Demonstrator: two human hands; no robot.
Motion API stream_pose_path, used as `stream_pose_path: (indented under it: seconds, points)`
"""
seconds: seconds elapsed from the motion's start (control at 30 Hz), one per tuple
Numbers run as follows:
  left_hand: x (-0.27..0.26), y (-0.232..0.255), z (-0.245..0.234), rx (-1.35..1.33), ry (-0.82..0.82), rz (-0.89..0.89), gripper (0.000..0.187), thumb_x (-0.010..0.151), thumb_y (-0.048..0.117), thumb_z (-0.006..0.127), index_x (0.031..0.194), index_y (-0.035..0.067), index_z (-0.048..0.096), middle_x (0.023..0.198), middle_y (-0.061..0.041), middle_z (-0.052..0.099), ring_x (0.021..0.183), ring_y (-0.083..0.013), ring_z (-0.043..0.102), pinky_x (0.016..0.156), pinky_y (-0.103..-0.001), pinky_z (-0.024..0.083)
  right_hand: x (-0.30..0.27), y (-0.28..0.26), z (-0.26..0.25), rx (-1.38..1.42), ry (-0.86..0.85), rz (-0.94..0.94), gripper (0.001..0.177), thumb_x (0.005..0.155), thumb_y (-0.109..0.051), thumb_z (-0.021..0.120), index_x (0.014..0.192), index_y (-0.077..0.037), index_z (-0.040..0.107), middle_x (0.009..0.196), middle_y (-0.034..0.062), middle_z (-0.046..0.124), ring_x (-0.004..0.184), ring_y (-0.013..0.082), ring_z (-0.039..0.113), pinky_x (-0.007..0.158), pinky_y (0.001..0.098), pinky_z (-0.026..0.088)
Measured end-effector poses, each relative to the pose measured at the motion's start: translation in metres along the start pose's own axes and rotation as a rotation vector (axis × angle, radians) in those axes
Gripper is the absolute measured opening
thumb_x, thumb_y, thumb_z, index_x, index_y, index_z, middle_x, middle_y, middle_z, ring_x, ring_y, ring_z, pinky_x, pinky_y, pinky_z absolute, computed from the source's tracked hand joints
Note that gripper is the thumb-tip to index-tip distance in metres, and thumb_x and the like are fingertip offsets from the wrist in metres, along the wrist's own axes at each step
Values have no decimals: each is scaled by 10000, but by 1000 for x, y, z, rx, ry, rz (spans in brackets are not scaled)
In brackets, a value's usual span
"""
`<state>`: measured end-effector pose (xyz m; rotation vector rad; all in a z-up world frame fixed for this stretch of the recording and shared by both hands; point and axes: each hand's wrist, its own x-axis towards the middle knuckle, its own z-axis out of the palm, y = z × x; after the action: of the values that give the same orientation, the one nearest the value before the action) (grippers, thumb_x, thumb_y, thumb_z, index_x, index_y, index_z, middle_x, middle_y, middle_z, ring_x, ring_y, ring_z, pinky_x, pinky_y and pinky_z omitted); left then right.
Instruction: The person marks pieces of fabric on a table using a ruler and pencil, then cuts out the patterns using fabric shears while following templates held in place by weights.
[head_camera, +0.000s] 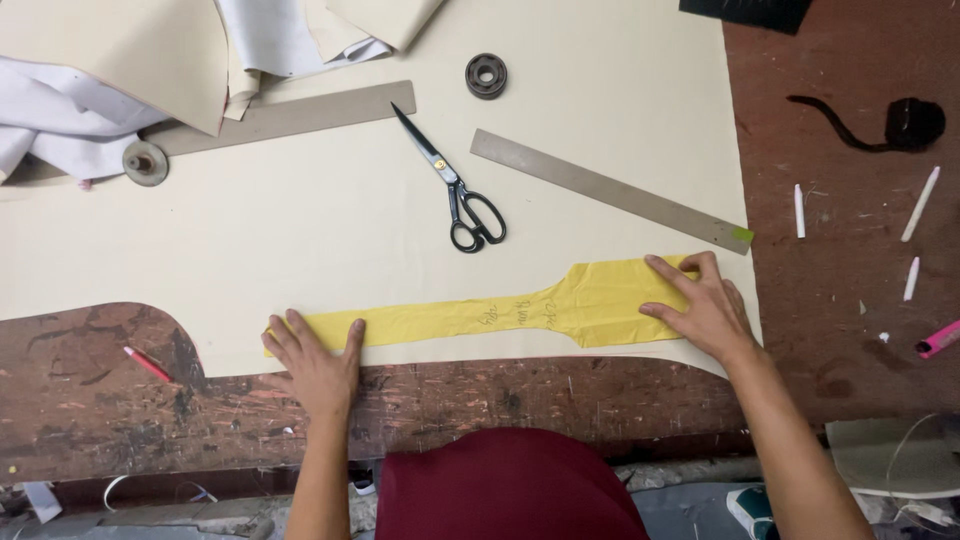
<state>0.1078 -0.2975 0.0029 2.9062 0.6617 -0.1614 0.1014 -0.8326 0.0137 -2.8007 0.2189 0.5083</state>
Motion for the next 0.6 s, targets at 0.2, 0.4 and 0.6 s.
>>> stream_pose_path:
  seconds: [0.2, 0.4, 0.6]
  points:
    - [15, -6, 0, -5, -3, -23, 1180, 815, 872, 410, 1626, 60, 139, 1714, -138, 15, 1587, -351, -44, 1144, -772, -25, -3, 5, 0, 3, 39, 2, 799, 742, -661, 736, 1483, -432, 543, 1332, 76, 488, 1000, 261, 655, 957, 414, 556]
    - [23, -14, 1, 14, -13, 8, 1162, 840, 863, 403, 1638, 71, 108, 1726, -91, 13, 1575, -289, -59, 1158, -759, -50, 2, 8, 6, 11, -41, 98, 817, 756, -676, 708, 1509, -443, 496, 1418, 88, 446, 1017, 273, 682, 952, 442, 574]
    - [18, -9, 1, -54, 24, 5, 1129, 860, 834, 419, 1638, 72, 120, 1731, -106, 57, 1584, -341, -60, 1144, -770, -52, 7, 38, 8, 73, 42, 139, 835, 735, -704, 711, 1514, -478, 511, 1466, 93, 425, 1241, 333, 584, 1055, 537, 511]
